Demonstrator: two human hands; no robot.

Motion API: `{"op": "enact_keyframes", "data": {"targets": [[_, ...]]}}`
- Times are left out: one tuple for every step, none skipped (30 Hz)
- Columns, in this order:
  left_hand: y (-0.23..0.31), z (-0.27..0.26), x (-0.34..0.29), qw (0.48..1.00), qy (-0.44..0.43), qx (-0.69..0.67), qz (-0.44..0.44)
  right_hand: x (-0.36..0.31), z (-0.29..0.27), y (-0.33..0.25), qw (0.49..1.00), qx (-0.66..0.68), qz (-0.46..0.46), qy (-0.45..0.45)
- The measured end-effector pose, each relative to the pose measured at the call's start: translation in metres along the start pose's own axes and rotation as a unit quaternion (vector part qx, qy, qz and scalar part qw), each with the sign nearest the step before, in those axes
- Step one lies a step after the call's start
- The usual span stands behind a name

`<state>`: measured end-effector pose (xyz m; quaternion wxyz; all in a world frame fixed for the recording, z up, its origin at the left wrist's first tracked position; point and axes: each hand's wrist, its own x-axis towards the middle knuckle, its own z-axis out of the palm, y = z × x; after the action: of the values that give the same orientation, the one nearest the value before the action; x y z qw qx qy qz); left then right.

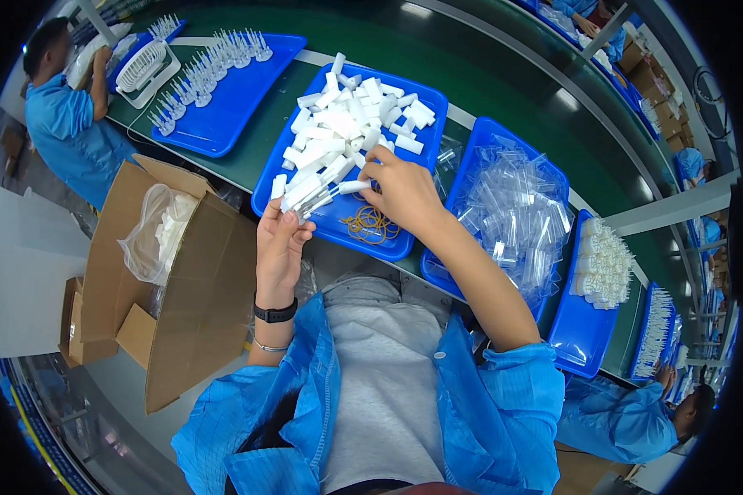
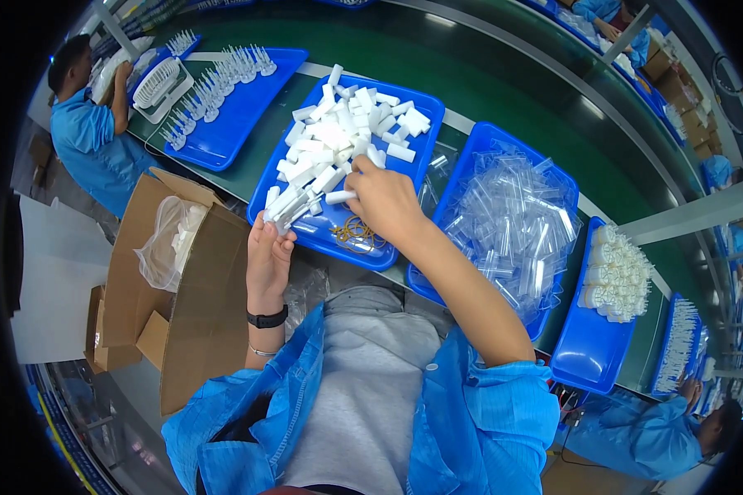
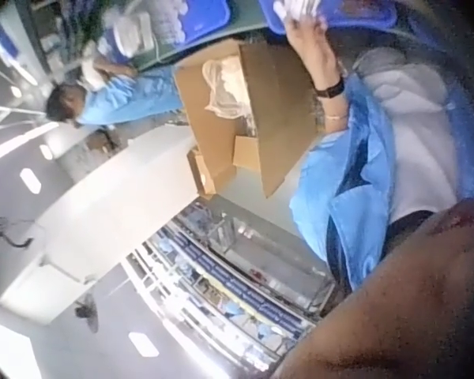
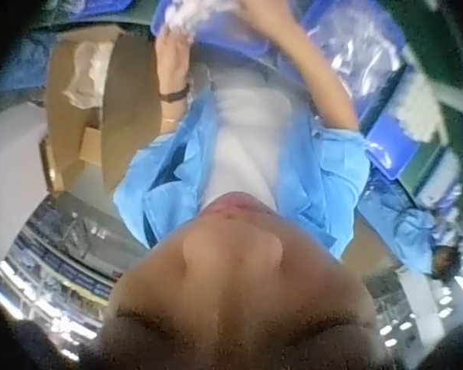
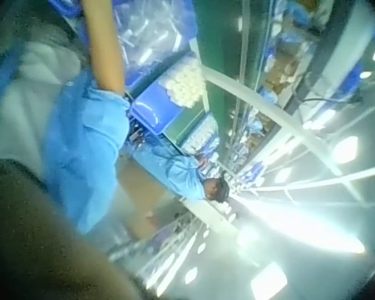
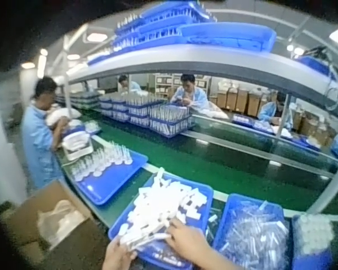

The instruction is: The person attaches white foam cylinders onto the prongs of plastic bases, slides transparent plastic casings over the cylinders, secures the assembled bundles with rubber bands, and places them onto a tray.

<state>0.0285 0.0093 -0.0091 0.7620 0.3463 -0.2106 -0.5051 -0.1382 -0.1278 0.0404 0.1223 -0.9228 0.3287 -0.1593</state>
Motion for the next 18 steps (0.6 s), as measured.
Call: {"op": "enact_keyframes", "data": {"targets": [[0.001,0.002,0.0,1.0,0.006,-0.017,0.005,-0.001,-0.008,-0.002,0.999,0.033,0.002,0.015],[0.002,0.003,0.0,1.0,0.007,-0.017,0.004,-0.002,-0.015,-0.003,0.997,0.065,0.004,0.03],[0.003,0.004,0.0,1.0,0.003,-0.015,0.001,-0.003,-0.023,-0.004,0.996,0.08,0.015,0.041],[0.003,0.005,0.0,1.0,-0.001,-0.013,-0.002,-0.004,-0.027,-0.001,0.996,0.08,0.015,0.041],[0.003,0.005,0.0,1.0,-0.002,-0.013,-0.002,-0.005,-0.031,0.004,0.993,0.109,0.009,0.049],[0.002,0.004,0.0,1.0,-0.003,-0.015,0.001,-0.006,-0.035,0.006,0.989,0.139,0.002,0.056],[0.001,0.002,0.0,1.0,-0.004,-0.018,0.004,-0.007,-0.04,0.007,0.986,0.159,0.017,0.048],[0.0,-0.001,0.0,1.0,-0.003,-0.018,0.004,-0.01,-0.047,0.006,0.986,0.16,0.017,0.048],[-0.002,-0.003,0.0,1.0,-0.009,-0.004,0.005,-0.012,-0.053,0.004,0.978,0.202,0.035,0.021],[-0.004,-0.005,0.0,1.0,-0.015,0.01,0.005,-0.014,-0.058,0.002,0.968,0.245,0.052,-0.006],[-0.004,-0.005,0.0,1.0,-0.014,0.01,0.006,-0.015,-0.063,0.0,0.968,0.245,0.052,-0.007],[-0.005,-0.004,0.0,1.0,-0.019,0.003,0.002,-0.017,-0.067,-0.003,0.961,0.264,0.079,-0.02],[-0.006,-0.003,0.0,1.0,-0.023,-0.004,-0.002,-0.019,-0.069,-0.004,0.953,0.283,0.106,-0.033],[-0.006,-0.003,0.0,1.0,-0.023,-0.004,-0.002,-0.02,-0.069,-0.003,0.953,0.283,0.107,-0.033],[-0.006,-0.002,0.0,1.0,-0.029,0.0,-0.005,-0.022,-0.069,-0.003,0.948,0.299,0.101,-0.031],[-0.006,-0.001,0.0,0.999,-0.035,0.004,-0.007,-0.023,-0.069,-0.002,0.944,0.315,0.096,-0.03],[-0.006,0.0,0.0,0.999,-0.035,0.005,-0.008,-0.024,-0.071,-0.003,0.944,0.316,0.096,-0.03],[-0.007,0.0,0.0,0.999,-0.034,0.014,-0.007,-0.024,-0.073,-0.005,0.935,0.337,0.101,-0.042]]}}
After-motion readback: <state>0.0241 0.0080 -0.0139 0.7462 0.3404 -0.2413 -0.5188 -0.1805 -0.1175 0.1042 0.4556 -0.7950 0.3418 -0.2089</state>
